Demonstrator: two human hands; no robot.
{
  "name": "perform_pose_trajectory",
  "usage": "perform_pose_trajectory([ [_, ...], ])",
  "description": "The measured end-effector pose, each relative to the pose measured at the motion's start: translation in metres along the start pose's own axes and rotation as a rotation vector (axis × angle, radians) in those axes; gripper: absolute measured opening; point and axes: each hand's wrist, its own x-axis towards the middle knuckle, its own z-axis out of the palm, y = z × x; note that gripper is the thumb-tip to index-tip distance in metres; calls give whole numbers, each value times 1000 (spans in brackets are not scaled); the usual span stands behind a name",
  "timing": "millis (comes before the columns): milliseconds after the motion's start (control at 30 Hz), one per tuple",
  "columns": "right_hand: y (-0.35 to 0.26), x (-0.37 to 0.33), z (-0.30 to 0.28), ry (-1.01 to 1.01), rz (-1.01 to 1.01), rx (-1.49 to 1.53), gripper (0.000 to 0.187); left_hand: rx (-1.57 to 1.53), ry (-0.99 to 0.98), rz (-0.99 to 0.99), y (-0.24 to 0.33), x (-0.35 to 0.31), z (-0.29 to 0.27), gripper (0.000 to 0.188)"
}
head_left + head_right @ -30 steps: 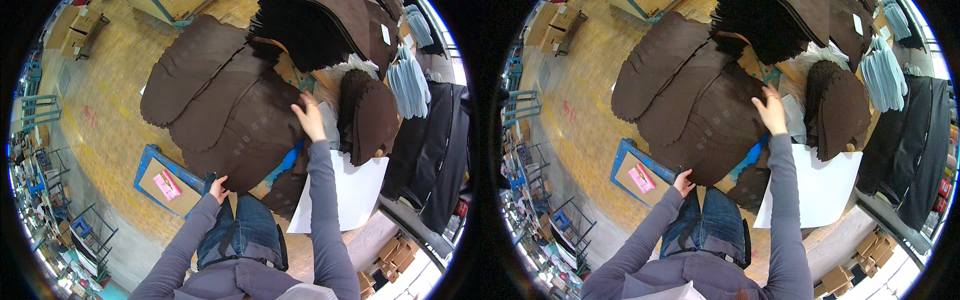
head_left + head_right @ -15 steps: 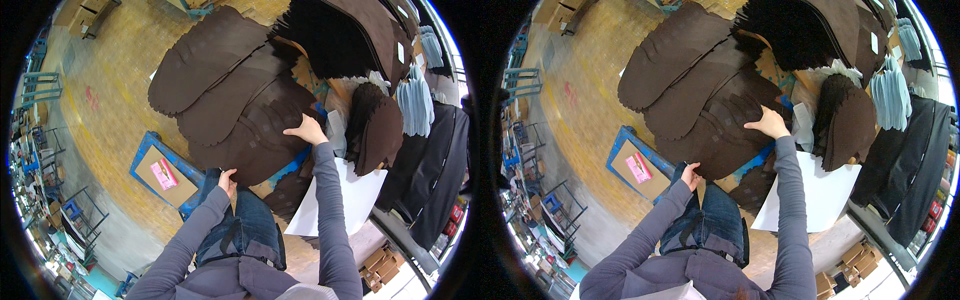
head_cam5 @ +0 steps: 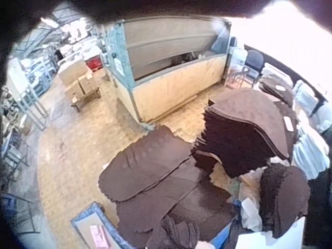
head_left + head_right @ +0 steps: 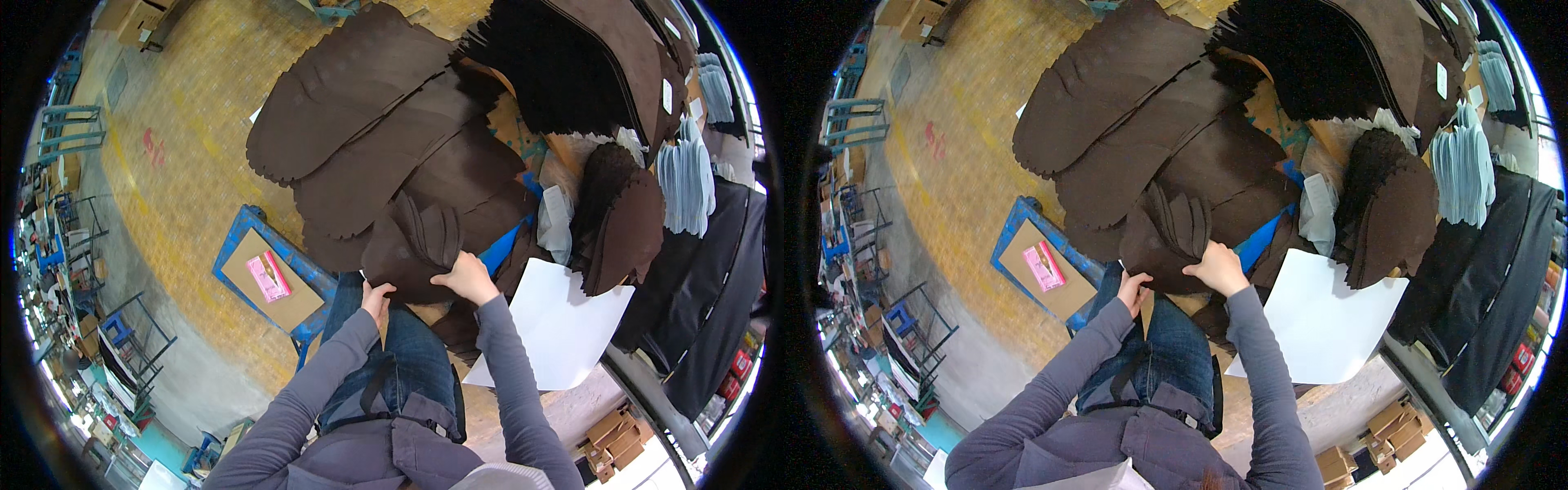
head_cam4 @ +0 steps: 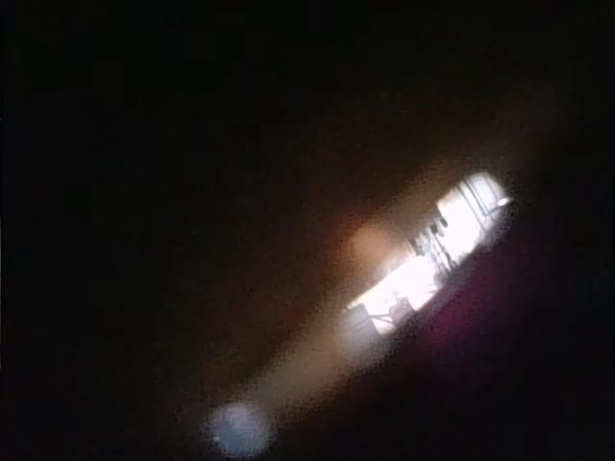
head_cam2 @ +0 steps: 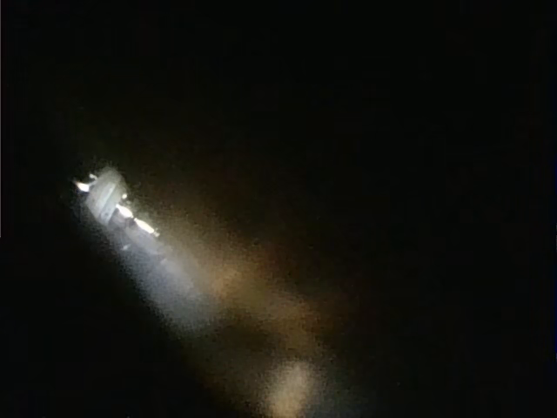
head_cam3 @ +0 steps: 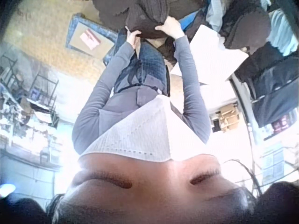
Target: The person repeatedly picks up brown fabric pieces from a pile on a table, aligns them, and stacks them. They occasionally insert white paper sheets between the fabric pieces to separate layers. The person continues this repetitive stacking process throughout the clip.
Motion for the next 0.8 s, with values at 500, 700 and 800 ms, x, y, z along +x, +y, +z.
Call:
perform_pose_trajectory([
  [500,46,-205,-152,1472,-350,1069,59,-203,88,86,44,61,-78,34],
  [700,217,-155,-184,1506,115,909,69,-318,152,33,96,43,-64,32],
  [800,273,-117,-162,1701,1023,75,113,-159,177,89,100,36,-66,39],
])
